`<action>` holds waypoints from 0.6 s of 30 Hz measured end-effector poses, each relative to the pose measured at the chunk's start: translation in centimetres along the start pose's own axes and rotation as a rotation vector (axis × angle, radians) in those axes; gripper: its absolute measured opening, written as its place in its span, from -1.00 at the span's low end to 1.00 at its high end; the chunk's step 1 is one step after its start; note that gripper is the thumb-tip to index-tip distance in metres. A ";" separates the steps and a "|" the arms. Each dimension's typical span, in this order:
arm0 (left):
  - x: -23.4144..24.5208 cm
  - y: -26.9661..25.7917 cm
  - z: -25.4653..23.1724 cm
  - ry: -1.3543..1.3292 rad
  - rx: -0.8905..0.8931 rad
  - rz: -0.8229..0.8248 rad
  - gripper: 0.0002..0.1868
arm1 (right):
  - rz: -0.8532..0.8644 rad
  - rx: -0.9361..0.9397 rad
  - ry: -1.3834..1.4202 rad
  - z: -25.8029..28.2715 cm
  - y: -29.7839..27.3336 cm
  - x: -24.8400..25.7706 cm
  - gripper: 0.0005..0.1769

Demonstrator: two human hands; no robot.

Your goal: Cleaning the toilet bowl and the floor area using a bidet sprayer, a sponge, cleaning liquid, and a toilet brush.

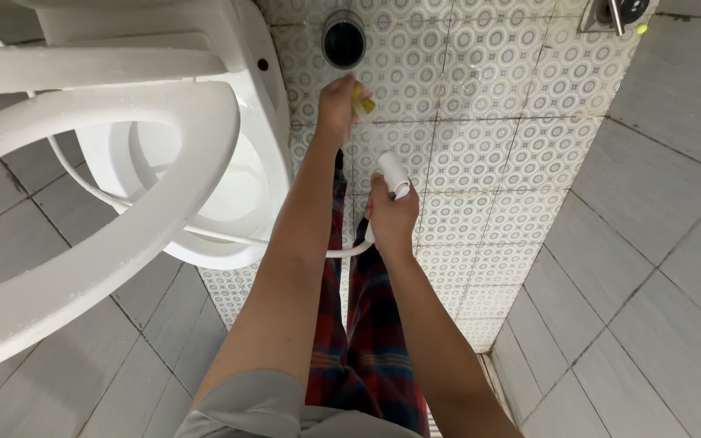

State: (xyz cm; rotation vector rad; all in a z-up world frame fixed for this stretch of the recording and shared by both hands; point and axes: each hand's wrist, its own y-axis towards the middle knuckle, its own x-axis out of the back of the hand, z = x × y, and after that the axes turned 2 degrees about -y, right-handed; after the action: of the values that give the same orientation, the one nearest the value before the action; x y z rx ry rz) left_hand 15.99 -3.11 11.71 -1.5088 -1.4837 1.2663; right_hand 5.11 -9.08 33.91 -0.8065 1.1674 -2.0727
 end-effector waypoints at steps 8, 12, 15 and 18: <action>2.2 3.7 3.6 0.655 -0.599 -0.024 -0.72 | -0.006 -0.016 0.068 -1.3 0.6 0.8 -0.82; 0.4 1.5 -0.5 1.488 -0.476 -0.287 -0.48 | -0.041 -0.015 0.138 -1.4 1.9 1.3 -0.85; 1.0 3.2 0.5 1.562 -0.352 -0.322 -0.44 | -0.031 -0.070 0.206 -2.6 3.2 1.6 -0.87; 2.9 7.1 3.1 1.573 -0.644 -0.414 -0.64 | -0.031 -0.118 0.265 -4.4 4.3 1.7 -0.87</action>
State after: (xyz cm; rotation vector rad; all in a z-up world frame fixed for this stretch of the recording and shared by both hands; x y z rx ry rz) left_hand 15.10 -1.77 3.54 -1.6593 -0.9004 -0.7357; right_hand 1.67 -9.96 28.59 -0.6182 1.4383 -2.2024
